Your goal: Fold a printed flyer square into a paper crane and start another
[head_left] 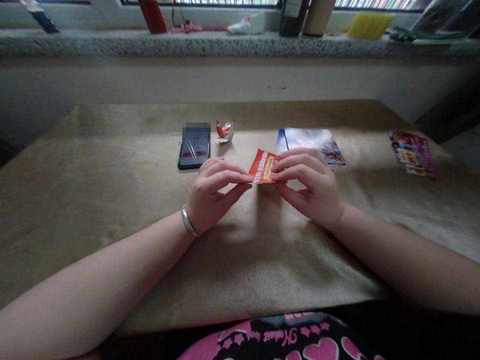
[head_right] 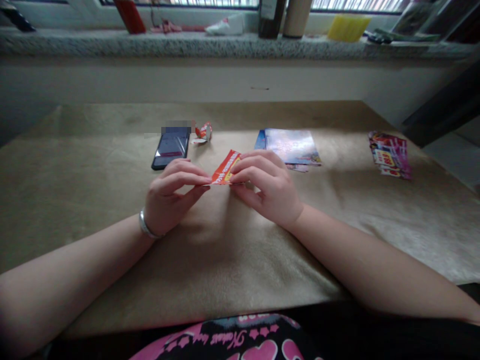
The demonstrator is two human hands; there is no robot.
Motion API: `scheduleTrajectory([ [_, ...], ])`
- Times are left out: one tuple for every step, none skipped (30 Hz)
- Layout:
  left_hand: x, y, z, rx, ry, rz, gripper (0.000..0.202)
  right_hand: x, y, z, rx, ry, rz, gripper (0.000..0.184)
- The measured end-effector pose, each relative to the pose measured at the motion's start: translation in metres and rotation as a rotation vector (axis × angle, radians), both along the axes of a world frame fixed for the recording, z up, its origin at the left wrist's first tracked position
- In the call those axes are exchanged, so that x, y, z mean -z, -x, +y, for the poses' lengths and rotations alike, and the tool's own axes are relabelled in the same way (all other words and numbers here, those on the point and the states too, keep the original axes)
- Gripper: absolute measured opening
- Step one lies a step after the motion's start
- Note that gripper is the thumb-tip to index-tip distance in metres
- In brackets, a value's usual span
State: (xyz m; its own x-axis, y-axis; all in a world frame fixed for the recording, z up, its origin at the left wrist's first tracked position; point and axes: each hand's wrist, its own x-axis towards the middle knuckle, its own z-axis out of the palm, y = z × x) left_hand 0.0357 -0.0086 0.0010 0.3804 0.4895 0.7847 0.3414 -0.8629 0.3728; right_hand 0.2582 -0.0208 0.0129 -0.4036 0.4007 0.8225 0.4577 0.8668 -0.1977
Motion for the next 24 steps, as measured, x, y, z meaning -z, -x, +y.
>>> scheduleTrajectory([
  [0.0003,0.0001,0.0001,0.005,0.000,0.000,0.006,0.0001,-0.0001,-0.0001,0.006,0.004,-0.001,0.014],
  [0.0004,0.0003,0.0000,0.007,0.002,-0.002,0.007,0.0002,-0.0003,-0.0001,0.010,0.009,-0.001,0.014],
  [0.0006,0.0003,-0.0002,0.005,0.007,-0.006,0.007,0.0005,-0.0006,0.0001,0.012,0.015,0.002,0.015],
  [0.0008,0.0004,-0.0005,0.001,0.013,-0.012,0.007,0.0009,-0.0009,0.0004,0.012,0.022,0.006,0.016],
  [0.0010,0.0003,-0.0008,-0.003,0.022,-0.018,0.007,0.0013,-0.0013,0.0008,0.007,0.028,0.014,0.017],
  [0.0012,0.0001,-0.0012,-0.006,0.033,-0.027,0.006,0.0017,-0.0017,0.0012,0.000,0.032,0.021,0.018],
  [0.0014,-0.0001,-0.0016,-0.005,0.048,-0.035,0.005,0.0020,-0.0020,0.0016,-0.005,0.037,0.031,0.018],
  [0.0015,-0.0004,-0.0020,-0.001,0.065,-0.041,0.004,0.0022,-0.0021,0.0019,-0.007,0.041,0.038,0.018],
  [0.0016,-0.0007,-0.0023,0.001,0.084,-0.043,0.004,0.0022,-0.0020,0.0020,-0.005,0.044,0.042,0.017],
  [0.0015,-0.0011,-0.0027,0.001,0.100,-0.042,0.004,0.0021,-0.0016,0.0019,0.000,0.046,0.044,0.016],
  [0.0012,-0.0015,-0.0029,0.000,0.110,-0.037,0.006,0.0018,-0.0010,0.0015,0.008,0.046,0.043,0.015],
  [0.0007,-0.0019,-0.0031,-0.001,0.111,-0.029,0.008,0.0012,-0.0001,0.0007,0.017,0.048,0.038,0.013],
  [0.0001,-0.0023,-0.0031,-0.001,0.100,-0.016,0.009,0.0005,0.0010,-0.0004,0.024,0.049,0.029,0.012],
  [-0.0005,-0.0026,-0.0029,0.002,0.077,0.000,0.010,-0.0003,0.0023,-0.0016,0.029,0.052,0.016,0.011],
  [-0.0011,-0.0028,-0.0027,0.008,0.050,0.018,0.009,-0.0012,0.0035,-0.0031,0.031,0.058,0.000,0.011],
  [-0.0014,-0.0029,-0.0023,0.013,0.024,0.034,0.008,-0.0021,0.0048,-0.0045,0.029,0.067,-0.015,0.010],
  [-0.0015,-0.0029,-0.0019,0.014,0.003,0.046,0.006,-0.0029,0.0059,-0.0058,0.023,0.077,-0.029,0.010],
  [-0.0014,-0.0027,-0.0015,0.011,-0.012,0.053,0.004,-0.0035,0.0068,-0.0068,0.014,0.086,-0.038,0.011],
  [-0.0010,-0.0026,-0.0011,0.008,-0.018,0.052,0.003,-0.0038,0.0073,-0.0075,0.004,0.092,-0.041,0.011],
  [-0.0004,-0.0023,-0.0008,0.004,-0.021,0.046,0.003,-0.0039,0.0076,-0.0077,-0.005,0.096,-0.039,0.011],
  [0.0003,-0.0020,-0.0005,0.002,-0.022,0.038,0.003,-0.0036,0.0076,-0.0076,-0.012,0.095,-0.033,0.011],
  [0.0009,-0.0018,-0.0004,0.003,-0.021,0.030,0.004,-0.0031,0.0073,-0.0071,-0.016,0.095,-0.024,0.011],
  [0.0014,-0.0015,-0.0005,0.005,-0.019,0.025,0.004,-0.0024,0.0068,-0.0065,-0.016,0.098,-0.015,0.011],
  [0.0017,-0.0013,-0.0006,0.008,-0.016,0.022,0.005,-0.0016,0.0062,-0.0057,-0.014,0.103,-0.008,0.011],
])
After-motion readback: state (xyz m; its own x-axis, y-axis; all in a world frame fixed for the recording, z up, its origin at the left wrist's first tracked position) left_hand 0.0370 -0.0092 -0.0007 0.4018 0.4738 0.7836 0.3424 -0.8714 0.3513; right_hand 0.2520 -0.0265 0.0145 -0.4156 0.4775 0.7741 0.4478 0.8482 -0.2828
